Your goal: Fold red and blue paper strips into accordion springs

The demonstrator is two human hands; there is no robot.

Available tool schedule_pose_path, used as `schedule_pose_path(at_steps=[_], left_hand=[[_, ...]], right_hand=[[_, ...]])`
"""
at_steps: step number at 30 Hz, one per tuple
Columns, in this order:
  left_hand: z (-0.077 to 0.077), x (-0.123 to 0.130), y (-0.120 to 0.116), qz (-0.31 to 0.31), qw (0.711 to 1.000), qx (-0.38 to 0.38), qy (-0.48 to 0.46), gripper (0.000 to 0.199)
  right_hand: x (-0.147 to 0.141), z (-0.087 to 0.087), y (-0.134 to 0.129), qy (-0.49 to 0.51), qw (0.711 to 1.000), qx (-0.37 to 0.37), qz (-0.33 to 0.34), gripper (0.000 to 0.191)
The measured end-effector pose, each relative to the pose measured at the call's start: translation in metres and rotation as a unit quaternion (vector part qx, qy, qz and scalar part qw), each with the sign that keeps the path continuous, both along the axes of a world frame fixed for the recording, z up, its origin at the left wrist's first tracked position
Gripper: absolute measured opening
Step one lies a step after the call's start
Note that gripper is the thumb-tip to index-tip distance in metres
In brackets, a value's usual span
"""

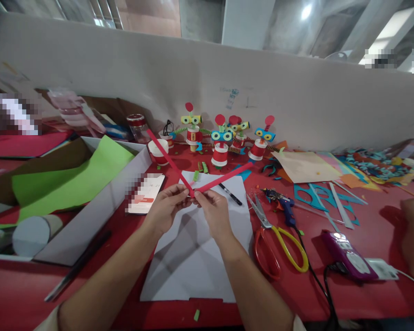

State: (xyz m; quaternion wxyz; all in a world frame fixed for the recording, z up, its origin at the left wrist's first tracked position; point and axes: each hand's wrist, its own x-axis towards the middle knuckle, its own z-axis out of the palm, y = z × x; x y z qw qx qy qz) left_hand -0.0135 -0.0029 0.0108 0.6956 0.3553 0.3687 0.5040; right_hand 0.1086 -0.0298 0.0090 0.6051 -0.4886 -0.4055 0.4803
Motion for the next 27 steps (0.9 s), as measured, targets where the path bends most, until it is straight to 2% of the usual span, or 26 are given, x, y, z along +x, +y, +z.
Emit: schedule_pose_path(at_steps=[6, 9, 12, 14, 17, 20, 22, 24, 27], left_hand=[[0.002, 0.001, -0.001, 0.012, 1.0, -0.01, -0.019, 0.026], [0.002, 0.001, -0.001, -0.008, 1.0, -0.006, -0.02, 0.025], [0.0, 0.001, 0.0, -0.035, 0.999, 0.016, 0.009, 0.023], [-0.002, 0.0, 0.001, -0.032, 0.998, 0.026, 0.042, 0.023], [-0.003, -0.001, 0.002, -0.013, 0.997, 0.017, 0.07, 0.023], [-0.004, -0.001, 0.003, -0.007, 0.997, 0.017, 0.081, 0.021], [-0.005, 0.0, 0.003, 0.005, 0.995, 0.033, 0.09, 0.019], [-0.007, 0.002, 0.001, 0.03, 0.993, 0.051, 0.106, 0.018], [-0.008, 0.006, -0.001, 0.057, 0.989, 0.07, 0.12, 0.018]], right_hand=[[0.002, -0.001, 0.001, -0.027, 0.999, -0.003, -0.024, 0.017], [0.005, -0.003, 0.002, -0.06, 0.998, 0.012, -0.031, 0.018], [0.007, -0.005, 0.003, -0.098, 0.994, 0.025, -0.029, 0.018], [0.008, -0.006, 0.002, -0.136, 0.99, 0.031, -0.022, 0.019], [0.009, -0.006, 0.0, -0.226, 0.972, 0.052, -0.024, 0.021], [0.009, -0.005, -0.002, -0.326, 0.941, 0.077, -0.045, 0.023], [0.008, -0.005, -0.002, -0.358, 0.928, 0.082, -0.056, 0.024], [0.008, -0.007, -0.001, -0.339, 0.937, 0.073, -0.053, 0.023], [0.007, -0.01, 0.001, -0.244, 0.968, 0.044, -0.024, 0.018]])
